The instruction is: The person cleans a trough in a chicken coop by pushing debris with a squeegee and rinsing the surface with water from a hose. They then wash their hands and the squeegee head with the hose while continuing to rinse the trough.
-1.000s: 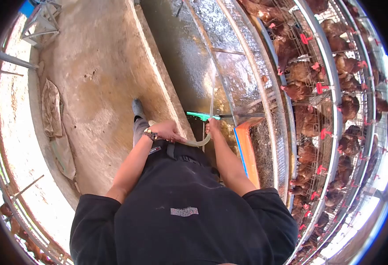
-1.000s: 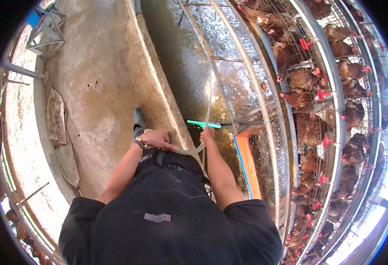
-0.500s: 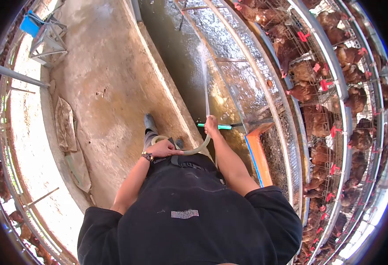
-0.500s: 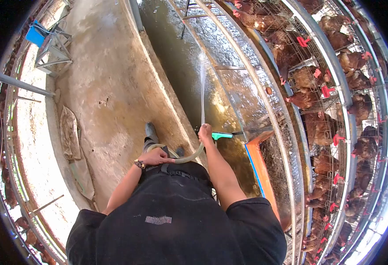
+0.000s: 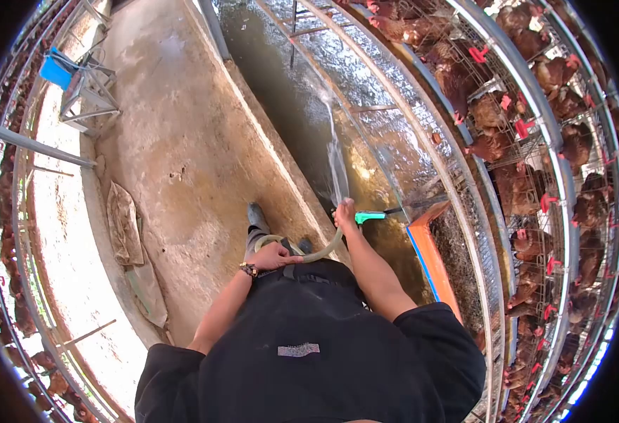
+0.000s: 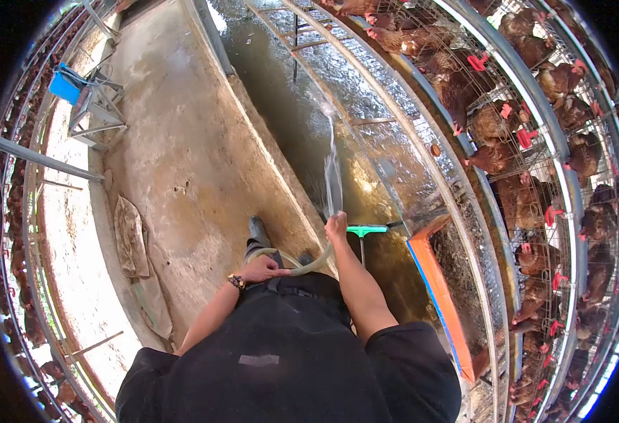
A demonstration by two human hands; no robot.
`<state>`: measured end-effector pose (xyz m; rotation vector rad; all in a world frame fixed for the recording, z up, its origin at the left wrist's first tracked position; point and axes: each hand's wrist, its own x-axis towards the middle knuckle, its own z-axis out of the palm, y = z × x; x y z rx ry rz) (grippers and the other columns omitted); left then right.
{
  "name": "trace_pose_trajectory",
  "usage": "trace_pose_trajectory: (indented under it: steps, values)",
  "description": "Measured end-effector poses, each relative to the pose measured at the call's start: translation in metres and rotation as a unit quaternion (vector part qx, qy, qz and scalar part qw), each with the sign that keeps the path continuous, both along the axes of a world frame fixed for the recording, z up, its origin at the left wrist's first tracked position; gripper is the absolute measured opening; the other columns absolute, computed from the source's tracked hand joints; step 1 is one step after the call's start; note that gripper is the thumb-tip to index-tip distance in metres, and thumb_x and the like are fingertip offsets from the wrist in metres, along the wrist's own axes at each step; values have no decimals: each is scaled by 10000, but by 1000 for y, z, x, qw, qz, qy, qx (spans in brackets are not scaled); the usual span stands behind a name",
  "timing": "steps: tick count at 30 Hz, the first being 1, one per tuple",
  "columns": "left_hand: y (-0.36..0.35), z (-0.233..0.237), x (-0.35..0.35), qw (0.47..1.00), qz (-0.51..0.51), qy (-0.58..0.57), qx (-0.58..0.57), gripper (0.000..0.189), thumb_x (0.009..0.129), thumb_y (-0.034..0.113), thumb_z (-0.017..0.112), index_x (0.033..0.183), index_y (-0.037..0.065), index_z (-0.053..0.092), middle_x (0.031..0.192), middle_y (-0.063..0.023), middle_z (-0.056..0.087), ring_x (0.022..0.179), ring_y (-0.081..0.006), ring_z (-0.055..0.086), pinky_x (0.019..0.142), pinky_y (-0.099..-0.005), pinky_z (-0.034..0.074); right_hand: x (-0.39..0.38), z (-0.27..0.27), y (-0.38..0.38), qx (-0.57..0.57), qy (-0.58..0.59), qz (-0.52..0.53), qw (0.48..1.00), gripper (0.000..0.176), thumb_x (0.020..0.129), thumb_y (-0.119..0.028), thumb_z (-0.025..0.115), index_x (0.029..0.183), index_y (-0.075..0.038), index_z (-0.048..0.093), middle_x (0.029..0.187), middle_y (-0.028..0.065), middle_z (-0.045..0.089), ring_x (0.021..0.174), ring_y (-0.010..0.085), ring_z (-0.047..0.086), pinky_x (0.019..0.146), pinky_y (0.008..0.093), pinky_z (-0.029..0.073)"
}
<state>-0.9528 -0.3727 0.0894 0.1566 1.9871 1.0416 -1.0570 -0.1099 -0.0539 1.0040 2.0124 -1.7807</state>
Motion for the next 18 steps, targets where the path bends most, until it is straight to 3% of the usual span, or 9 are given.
trace_pose_trajectory:
  steps: [1, 2, 5, 6, 9, 12, 15, 18]
  values:
    - [0, -4, 1, 1000, 5, -4, -1, 651, 775, 624, 627, 491, 46, 529, 457, 10, 375, 439, -97, 350, 434, -306, 263, -2, 6, -5, -16, -3, -27, 1000, 170, 868, -230, 412, 903, -67, 448, 513, 107, 475, 380, 237, 484, 334, 379, 385]
    - [1, -7, 2, 1000, 8, -9, -2, 650, 774, 624, 627, 495, 44, 536, 459, 11, 377, 442, -96, 352, 435, -305, 265, -6, 13, -11, 33, 6, 6, 999, 237, 913, -276, 330, 1109, -147, 360, 546, 69, 442, 362, 167, 404, 316, 306, 331]
    - [2, -10, 2, 1000, 9, -18, -5, 642, 778, 622, 625, 527, 34, 577, 469, 10, 397, 452, -93, 365, 445, -305, 280, -22, 5, -14, 55, 39, 18, 998, 270, 908, -265, 349, 1158, -166, 376, 545, 65, 438, 356, 167, 400, 309, 308, 319]
    - [2, -6, 1, 1000, 4, -14, -3, 640, 779, 622, 623, 532, 33, 583, 471, 10, 404, 455, -93, 370, 448, -304, 285, -33, -46, -6, 108, 66, 43, 991, 319, 907, -256, 363, 1213, -164, 374, 541, 62, 432, 349, 166, 396, 305, 310, 303]
    - [3, 3, -1, 1000, -7, -16, -1, 630, 783, 619, 621, 549, 34, 601, 480, 9, 425, 468, -91, 386, 460, -302, 299, -39, -76, -7, 166, 82, 51, 981, 326, 906, -253, 379, 1218, -159, 393, 564, 70, 451, 360, 177, 408, 307, 318, 300]
    - [4, 6, -4, 1000, -12, -25, 0, 623, 784, 619, 620, 561, 37, 611, 490, 11, 435, 480, -90, 394, 467, -299, 306, -37, -40, -13, 141, 66, 29, 987, 340, 903, -251, 395, 1221, -135, 416, 605, 88, 489, 381, 193, 437, 311, 333, 318]
    - [5, 2, -2, 1000, -5, -31, -1, 623, 783, 620, 621, 566, 36, 614, 498, 12, 437, 486, -89, 395, 468, -296, 304, -34, -27, -13, 199, 78, 59, 975, 372, 900, -253, 405, 1237, -94, 430, 656, 111, 531, 411, 212, 478, 327, 357, 358]
    - [5, -2, -2, 999, -4, -36, -5, 628, 780, 622, 623, 561, 34, 609, 501, 14, 438, 486, -90, 393, 466, -292, 300, -32, -18, -10, 169, 46, 83, 981, 395, 898, -247, 402, 1246, -62, 435, 688, 128, 550, 427, 219, 502, 343, 368, 387]
